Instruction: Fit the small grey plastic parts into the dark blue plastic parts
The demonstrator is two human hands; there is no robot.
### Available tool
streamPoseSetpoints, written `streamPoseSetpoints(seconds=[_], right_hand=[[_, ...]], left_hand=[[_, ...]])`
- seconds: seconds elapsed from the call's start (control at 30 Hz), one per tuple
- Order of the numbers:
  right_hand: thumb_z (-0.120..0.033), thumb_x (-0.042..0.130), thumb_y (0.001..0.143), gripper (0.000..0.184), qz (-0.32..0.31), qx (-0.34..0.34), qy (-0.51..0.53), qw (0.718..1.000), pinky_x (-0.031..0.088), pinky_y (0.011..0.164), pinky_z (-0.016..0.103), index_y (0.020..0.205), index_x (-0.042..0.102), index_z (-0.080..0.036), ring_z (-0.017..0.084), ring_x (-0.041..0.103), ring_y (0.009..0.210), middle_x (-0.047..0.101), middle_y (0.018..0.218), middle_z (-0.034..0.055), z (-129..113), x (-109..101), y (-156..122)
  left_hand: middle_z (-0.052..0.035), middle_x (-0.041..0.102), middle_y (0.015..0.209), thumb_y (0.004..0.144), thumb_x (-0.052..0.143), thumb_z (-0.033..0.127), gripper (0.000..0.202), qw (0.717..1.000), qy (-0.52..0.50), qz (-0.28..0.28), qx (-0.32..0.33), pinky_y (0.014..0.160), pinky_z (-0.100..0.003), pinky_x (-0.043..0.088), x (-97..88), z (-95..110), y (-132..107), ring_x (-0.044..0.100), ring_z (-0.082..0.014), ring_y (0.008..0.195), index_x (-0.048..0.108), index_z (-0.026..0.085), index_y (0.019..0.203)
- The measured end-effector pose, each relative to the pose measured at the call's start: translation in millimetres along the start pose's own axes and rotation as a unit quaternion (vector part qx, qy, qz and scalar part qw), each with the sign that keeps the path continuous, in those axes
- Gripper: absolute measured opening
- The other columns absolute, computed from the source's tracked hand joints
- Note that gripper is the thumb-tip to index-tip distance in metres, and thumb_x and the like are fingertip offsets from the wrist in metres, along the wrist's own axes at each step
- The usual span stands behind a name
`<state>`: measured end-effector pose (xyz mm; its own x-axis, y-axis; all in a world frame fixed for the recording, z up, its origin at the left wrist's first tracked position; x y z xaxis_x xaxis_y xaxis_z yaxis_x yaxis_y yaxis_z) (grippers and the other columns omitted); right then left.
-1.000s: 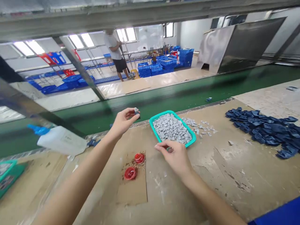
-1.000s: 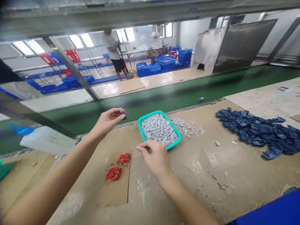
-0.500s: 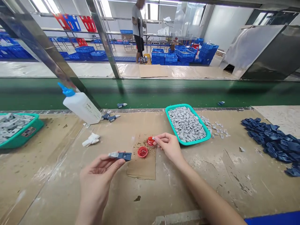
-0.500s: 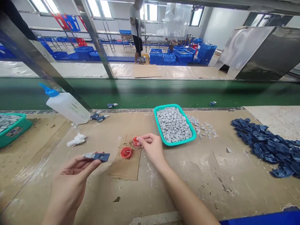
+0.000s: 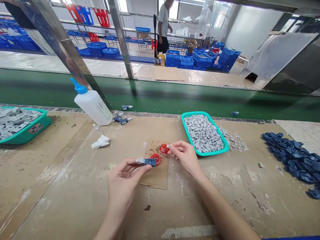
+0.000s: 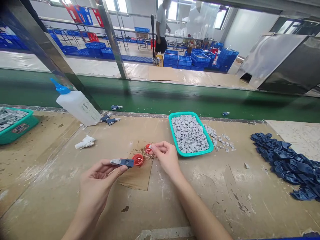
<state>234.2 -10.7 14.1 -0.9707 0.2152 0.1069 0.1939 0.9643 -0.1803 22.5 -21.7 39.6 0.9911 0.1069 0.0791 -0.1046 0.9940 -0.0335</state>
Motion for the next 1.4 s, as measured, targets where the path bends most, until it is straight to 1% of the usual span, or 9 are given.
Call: streamPoseSetpoints(seconds=[0.17, 0.33, 0.57, 0.77, 0.9, 1.1, 1.27, 1.33, 1.4], right_hand=[[-0.043, 0.071, 0.076, 0.027, -0.07, 0.004, 0.026, 0.997, 0.035, 0.05, 0.02, 0.079, 0.063, -0.017, 0.009, 0.052, 0.054, 0.07, 0.066, 0.0019, -14.2, 8.8, -18.1], [-0.041, 0.07, 0.078, 0.024, -0.117, 0.004, 0.027, 0.993, 0.04, 0.056, 0.022, 0.078, 0.062, -0.018, 0.011, 0.057, 0.056, 0.069, 0.064, 0.0003, -22.3, 17.8, -29.3], [-0.04, 0.07, 0.078, 0.026, -0.153, 0.015, 0.016, 0.988, 0.044, 0.064, 0.024, 0.076, 0.058, -0.017, 0.012, 0.06, 0.061, 0.067, 0.064, 0.0008, -21.8, 23.5, -31.4], [-0.049, 0.066, 0.079, 0.033, -0.229, 0.069, 0.003, 0.971, 0.034, 0.048, 0.018, 0.091, 0.051, -0.022, 0.011, 0.054, 0.057, 0.063, 0.062, -0.0039, -10.4, 26.2, -37.4], [-0.054, 0.064, 0.078, 0.037, -0.272, 0.069, 0.038, 0.959, 0.038, 0.049, 0.018, 0.092, 0.051, -0.022, 0.013, 0.057, 0.066, 0.066, 0.077, 0.0005, -11.3, 27.0, -39.5], [-0.048, 0.065, 0.08, 0.032, -0.255, 0.057, 0.045, 0.964, 0.039, 0.049, 0.018, 0.081, 0.049, -0.021, 0.013, 0.062, 0.064, 0.068, 0.072, 0.0014, -12.4, 21.5, -38.3], [-0.042, 0.067, 0.078, 0.027, -0.18, -0.006, 0.007, 0.984, 0.045, 0.058, 0.022, 0.074, 0.051, -0.02, 0.015, 0.065, 0.073, 0.069, 0.08, 0.0012, -21.3, 16.8, -35.6], [-0.04, 0.067, 0.078, 0.024, -0.186, -0.02, 0.011, 0.982, 0.048, 0.064, 0.025, 0.074, 0.055, -0.02, 0.016, 0.066, 0.076, 0.07, 0.081, 0.0012, -28.4, 14.6, -34.6], [-0.039, 0.064, 0.081, 0.019, -0.169, -0.041, -0.017, 0.985, 0.049, 0.068, 0.028, 0.082, 0.062, -0.02, 0.017, 0.067, 0.079, 0.072, 0.085, 0.0022, -37.7, -0.5, -30.4]], left_hand=[[-0.0037, 0.074, 0.081, 0.059, 0.083, 0.021, 0.022, 0.999, 0.022, 0.003, 0.028, 0.078, -0.03, 0.061, 16.1, 4.1, -3.9, 0.071, -0.0198, 0.079, 0.068, 0.017, 0.074], [-0.0053, 0.075, 0.084, 0.061, 0.082, 0.023, 0.022, 0.999, 0.032, -0.018, 0.032, 0.079, -0.035, 0.061, 25.4, 7.5, -4.7, 0.071, -0.0229, 0.082, 0.069, 0.017, 0.077], [-0.0038, 0.075, 0.086, 0.064, 0.08, 0.019, 0.016, 0.998, 0.03, -0.046, 0.036, 0.078, -0.032, 0.062, 32.1, 7.8, -8.1, 0.072, -0.0212, 0.081, 0.071, 0.019, 0.077], [-0.0036, 0.075, 0.085, 0.069, 0.076, 0.017, 0.007, 0.989, 0.057, -0.106, 0.081, 0.072, -0.031, 0.063, 35.6, 16.3, -7.1, 0.072, -0.0212, 0.079, 0.075, 0.021, 0.075], [-0.0041, 0.075, 0.081, 0.066, 0.078, 0.016, 0.008, 0.986, 0.057, -0.143, 0.069, 0.07, -0.031, 0.063, 43.7, 20.9, -1.0, 0.072, -0.0222, 0.077, 0.075, 0.021, 0.071], [-0.0035, 0.075, 0.077, 0.061, 0.081, 0.017, 0.011, 0.985, 0.044, -0.166, 0.023, 0.068, -0.032, 0.063, 53.5, 14.3, 5.1, 0.072, -0.0228, 0.075, 0.074, 0.021, 0.068], [-0.0044, 0.073, 0.103, 0.065, 0.079, 0.023, 0.031, 0.966, 0.124, -0.201, 0.101, 0.093, -0.041, 0.055, 61.4, 22.4, 1.5, 0.067, -0.0257, 0.099, 0.074, 0.026, 0.095], [-0.0035, 0.071, 0.111, 0.069, 0.077, 0.024, 0.037, 0.947, 0.176, -0.231, 0.135, 0.098, -0.04, 0.051, 66.9, 27.2, 2.6, 0.066, -0.0244, 0.103, 0.071, 0.029, 0.105], [-0.0026, 0.07, 0.112, 0.073, 0.073, 0.025, 0.035, 0.928, 0.212, -0.255, 0.171, 0.098, -0.038, 0.051, 70.7, 33.4, 9.9, 0.066, -0.0231, 0.103, 0.07, 0.031, 0.108]])
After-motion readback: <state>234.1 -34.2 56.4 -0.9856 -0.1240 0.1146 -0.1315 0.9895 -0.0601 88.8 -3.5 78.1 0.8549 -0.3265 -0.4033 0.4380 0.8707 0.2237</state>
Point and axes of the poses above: each hand's wrist, its own y-axis towards the middle knuckle, its own x-axis out of the palm, z = x × y, the point moved 7 cm from there along y, towards the middle knuckle
